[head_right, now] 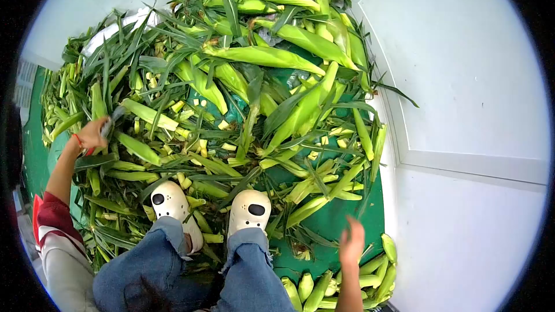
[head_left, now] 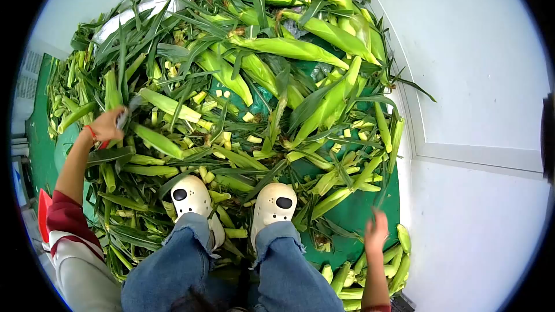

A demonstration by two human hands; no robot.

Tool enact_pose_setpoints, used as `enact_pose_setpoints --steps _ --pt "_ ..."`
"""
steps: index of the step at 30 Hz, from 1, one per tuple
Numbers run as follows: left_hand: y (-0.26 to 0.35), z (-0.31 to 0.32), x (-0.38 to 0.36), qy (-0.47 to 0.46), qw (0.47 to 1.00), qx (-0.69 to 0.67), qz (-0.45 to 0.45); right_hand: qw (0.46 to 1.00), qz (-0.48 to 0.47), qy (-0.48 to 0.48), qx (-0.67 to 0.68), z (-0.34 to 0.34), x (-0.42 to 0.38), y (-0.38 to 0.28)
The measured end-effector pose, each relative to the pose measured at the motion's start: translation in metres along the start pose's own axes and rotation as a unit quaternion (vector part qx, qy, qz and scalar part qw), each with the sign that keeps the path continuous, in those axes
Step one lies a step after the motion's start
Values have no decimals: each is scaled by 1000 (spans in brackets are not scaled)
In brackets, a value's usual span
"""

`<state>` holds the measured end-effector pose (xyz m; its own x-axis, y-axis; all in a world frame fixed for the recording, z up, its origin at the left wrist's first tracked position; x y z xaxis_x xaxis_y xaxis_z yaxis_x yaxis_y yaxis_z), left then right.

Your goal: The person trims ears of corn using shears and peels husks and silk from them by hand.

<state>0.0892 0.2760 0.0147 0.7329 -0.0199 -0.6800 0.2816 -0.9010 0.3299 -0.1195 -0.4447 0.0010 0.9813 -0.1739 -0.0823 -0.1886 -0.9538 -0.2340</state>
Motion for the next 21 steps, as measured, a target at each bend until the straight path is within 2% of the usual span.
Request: enact_pose_setpoints --steps 1,2,3,4,5,7,10,13,14,17,19,20,21 --pt "-1 -8 0 45 996 -80 8 996 -74 28 50 14 44 -39" --pt "1 -12 -1 110 969 -215 42 986 -129 57 83 23 85 -79" --pt "7 -15 -5 173 919 -346 76 981 -146 56 111 33 122 -109" --pt "16 -20 -12 201 919 -327 89 981 -131 53 134 52 160 -126" --pt "31 -23 -23 214 933 -283 65 981 -84 55 164 75 197 -137" --pt "60 -12 -42 254 947 -168 102 982 71 -14 172 121 256 -145" --pt "102 34 -50 238 934 -217 157 976 172 47 123 147 279 -156" --pt "144 79 -46 150 925 -289 198 886 251 -118 372 130 273 -139" --pt "151 91 -39 128 913 -322 216 837 245 -123 474 129 262 -133" --pt "168 104 -31 42 886 -411 209 711 146 -152 670 91 210 -167" --pt "174 105 -28 24 852 -482 204 635 135 -163 743 64 188 -209" --pt "176 106 -26 27 838 -504 208 590 173 -240 751 68 184 -214" --pt "182 102 -30 19 823 -533 195 590 69 -307 743 64 181 -230"
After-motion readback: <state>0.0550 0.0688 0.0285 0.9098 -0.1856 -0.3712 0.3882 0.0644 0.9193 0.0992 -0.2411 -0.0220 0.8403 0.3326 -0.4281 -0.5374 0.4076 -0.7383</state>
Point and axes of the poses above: each hand's wrist, its own x-axis towards the middle knuckle, its own z-axis out of the palm, y = z × x, the point moved 2 cm from there along x, towards the middle knuckle, and after that the axes turned 5 degrees about -x, right-handed, at the moved point
